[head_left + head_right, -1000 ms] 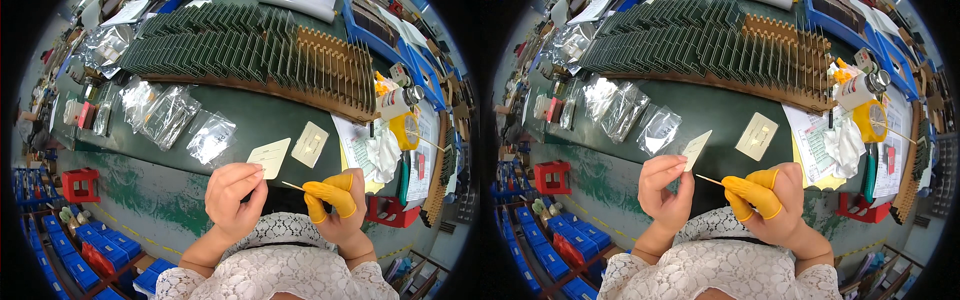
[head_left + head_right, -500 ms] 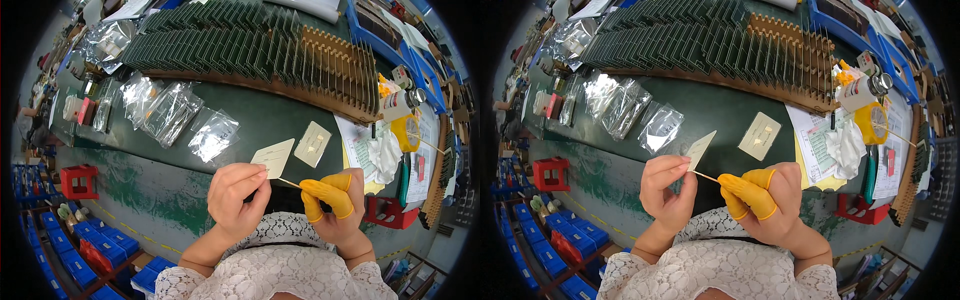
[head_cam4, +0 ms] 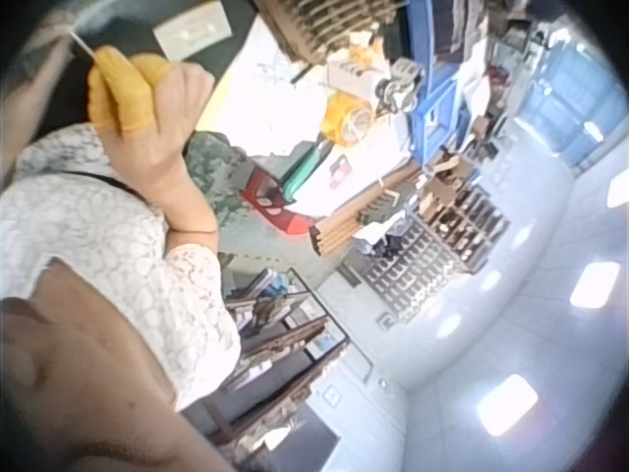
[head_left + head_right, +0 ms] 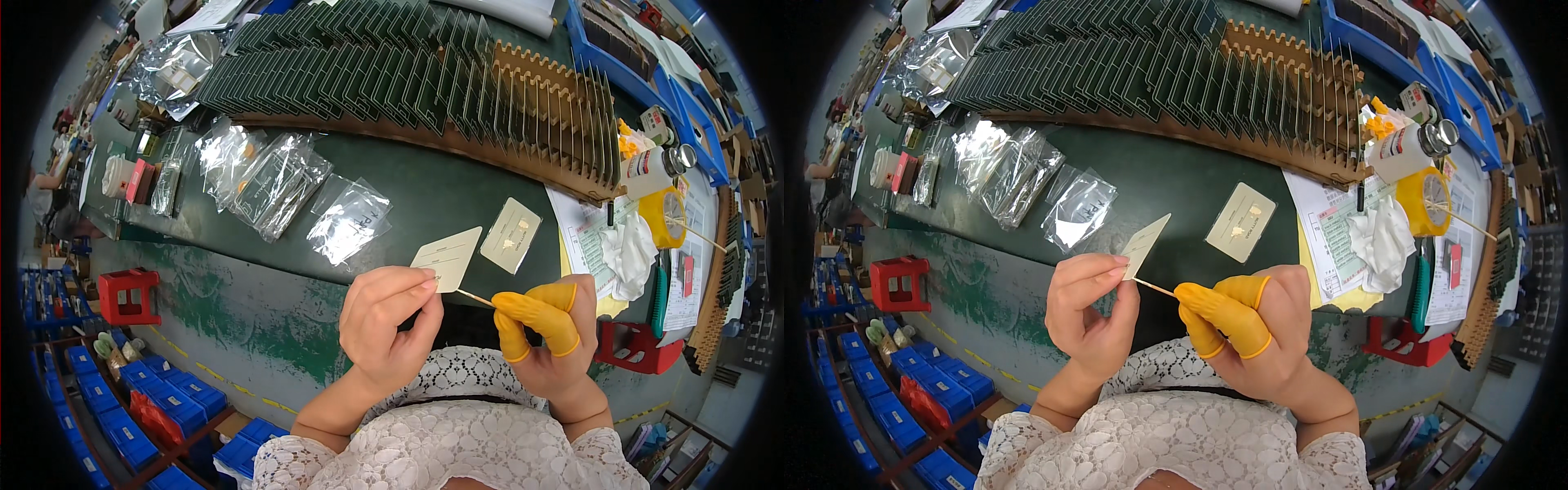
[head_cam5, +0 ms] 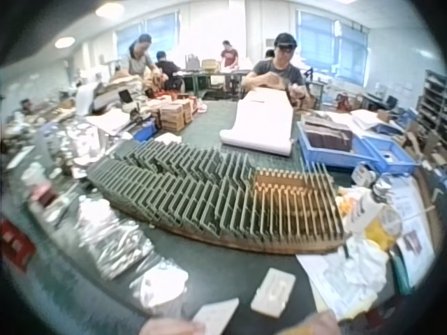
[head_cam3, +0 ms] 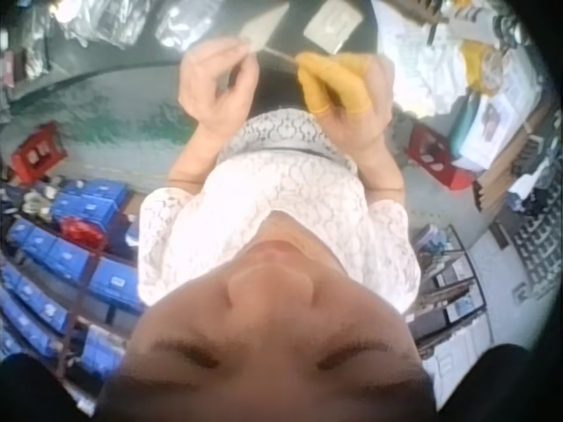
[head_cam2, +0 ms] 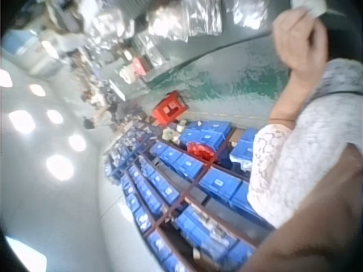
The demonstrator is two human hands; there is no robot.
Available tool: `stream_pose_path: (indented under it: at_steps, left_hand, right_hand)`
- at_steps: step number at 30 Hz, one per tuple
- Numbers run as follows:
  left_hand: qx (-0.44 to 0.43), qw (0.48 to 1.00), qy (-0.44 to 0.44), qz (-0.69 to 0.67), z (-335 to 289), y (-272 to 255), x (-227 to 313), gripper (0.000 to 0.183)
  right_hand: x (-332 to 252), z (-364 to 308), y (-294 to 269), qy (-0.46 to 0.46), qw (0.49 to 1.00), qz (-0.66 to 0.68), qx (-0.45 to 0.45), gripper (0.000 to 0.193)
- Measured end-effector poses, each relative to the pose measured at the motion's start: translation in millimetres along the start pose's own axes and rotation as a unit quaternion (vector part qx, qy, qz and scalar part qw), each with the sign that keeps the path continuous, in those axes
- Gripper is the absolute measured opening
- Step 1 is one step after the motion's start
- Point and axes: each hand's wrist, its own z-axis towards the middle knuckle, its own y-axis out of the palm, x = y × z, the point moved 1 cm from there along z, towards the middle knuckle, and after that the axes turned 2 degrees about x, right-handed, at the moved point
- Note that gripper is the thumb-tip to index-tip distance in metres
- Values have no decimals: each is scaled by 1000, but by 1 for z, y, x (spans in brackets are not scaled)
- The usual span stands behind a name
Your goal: The person unpacks a small rectangular component from a plastic bag and uses a wooden stick to apply a viscous substance from a small container onto the component's surface. The person carefully spreads the substance across the component while holding it with their left hand.
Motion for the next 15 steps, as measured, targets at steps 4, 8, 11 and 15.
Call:
stream_pose_path:
  at_steps: [4,8,11,15]
  left_hand:
    - [2,1000,-1,1,0,1,0,34]
    - [5,1000,-1,3,-1,1,0,35]
    - [4,1000,0,5,-1,0,0,34]
    - [3,1000,2,5,-1,-1,0,34]
  right_hand:
    - [0,0,0,-4,1000,0,-1,38]
    - [-1,-2,1,10,1000,0,-1,37]
    - [0,-2,1,20,1000,-1,-8,37]
    - [-1,-1,2,14,1000,0,-4,36]
